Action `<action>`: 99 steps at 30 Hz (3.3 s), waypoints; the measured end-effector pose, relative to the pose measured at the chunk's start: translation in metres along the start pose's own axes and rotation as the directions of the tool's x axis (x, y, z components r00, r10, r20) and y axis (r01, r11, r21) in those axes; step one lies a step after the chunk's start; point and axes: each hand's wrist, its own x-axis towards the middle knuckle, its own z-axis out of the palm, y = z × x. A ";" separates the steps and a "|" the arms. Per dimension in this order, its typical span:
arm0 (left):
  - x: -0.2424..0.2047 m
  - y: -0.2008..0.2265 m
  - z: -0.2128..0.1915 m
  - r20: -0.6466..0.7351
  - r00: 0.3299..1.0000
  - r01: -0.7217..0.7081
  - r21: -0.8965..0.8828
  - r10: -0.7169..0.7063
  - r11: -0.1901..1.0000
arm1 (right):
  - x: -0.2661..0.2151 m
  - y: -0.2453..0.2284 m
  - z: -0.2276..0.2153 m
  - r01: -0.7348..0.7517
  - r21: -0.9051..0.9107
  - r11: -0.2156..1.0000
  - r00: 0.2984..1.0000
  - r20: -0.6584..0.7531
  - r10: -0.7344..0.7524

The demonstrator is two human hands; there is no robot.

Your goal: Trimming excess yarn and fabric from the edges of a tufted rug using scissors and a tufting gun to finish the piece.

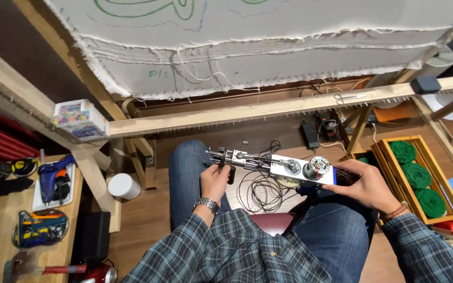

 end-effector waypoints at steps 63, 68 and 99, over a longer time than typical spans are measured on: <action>-0.070 0.041 -0.026 0.165 0.986 -0.096 0.386 0.034 0.918 | 0.069 0.018 -0.029 -0.299 0.128 0.946 0.908 0.344 0.240; -0.064 0.029 -0.033 0.117 0.990 -0.122 0.388 0.082 0.914 | 0.103 -0.005 -0.035 -0.225 0.373 0.900 0.966 0.204 0.157; 0.036 0.155 -0.006 0.284 0.676 -0.518 -0.474 0.680 0.712 | 0.152 -0.237 0.026 0.214 0.554 0.805 0.839 0.318 -0.442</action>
